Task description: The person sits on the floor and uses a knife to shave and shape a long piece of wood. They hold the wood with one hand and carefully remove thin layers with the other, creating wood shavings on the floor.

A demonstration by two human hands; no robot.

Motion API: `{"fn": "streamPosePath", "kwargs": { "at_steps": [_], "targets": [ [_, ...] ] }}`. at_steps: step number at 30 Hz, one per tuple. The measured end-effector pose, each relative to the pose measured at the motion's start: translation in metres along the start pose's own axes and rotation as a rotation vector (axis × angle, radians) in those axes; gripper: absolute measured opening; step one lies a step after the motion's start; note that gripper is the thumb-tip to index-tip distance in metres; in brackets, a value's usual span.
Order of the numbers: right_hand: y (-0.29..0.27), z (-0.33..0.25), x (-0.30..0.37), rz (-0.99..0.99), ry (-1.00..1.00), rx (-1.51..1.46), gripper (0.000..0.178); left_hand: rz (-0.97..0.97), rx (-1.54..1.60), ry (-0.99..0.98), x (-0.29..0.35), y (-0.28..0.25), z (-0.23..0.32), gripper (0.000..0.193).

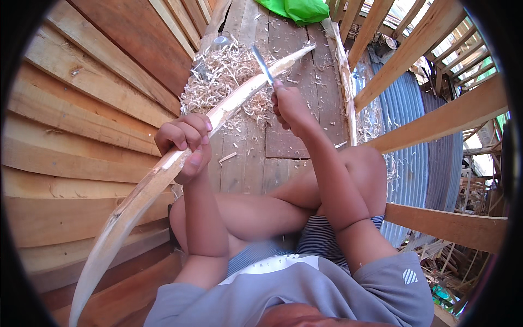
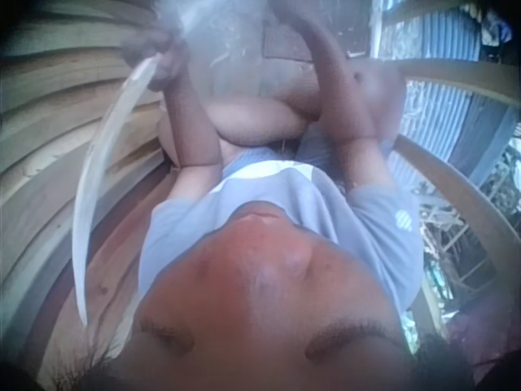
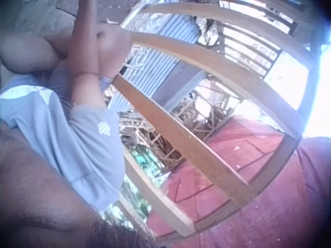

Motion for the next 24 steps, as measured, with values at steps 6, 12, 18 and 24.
{"fn": "streamPosePath", "kwargs": {
  "at_steps": [6, 12, 18, 24],
  "targets": [
    [0.01, -0.002, 0.005, -0.254, -0.062, -0.087, 0.048, -0.079, 0.032, 0.021, -0.007, 0.008, 0.005, 0.031],
    [0.023, 0.007, 0.013, -0.088, -0.014, -0.15, 0.047, -0.038, 0.023, 0.006, 0.003, 0.003, -0.005, 0.03],
    [0.022, 0.001, 0.021, -0.442, 0.318, -0.474, 0.049, -0.025, 0.027, 0.01, 0.003, 0.0, -0.005, 0.03],
    [0.018, -0.002, 0.021, -0.359, 0.245, -0.37, 0.048, -0.014, 0.004, -0.01, 0.004, 0.0, -0.007, 0.029]
  ]
}}
Point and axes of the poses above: each hand's wrist, its own x-axis away from the middle knuckle, its own y-axis out of the palm, z = x × y, the point moved 5 cm from there along -x, towards the middle knuckle
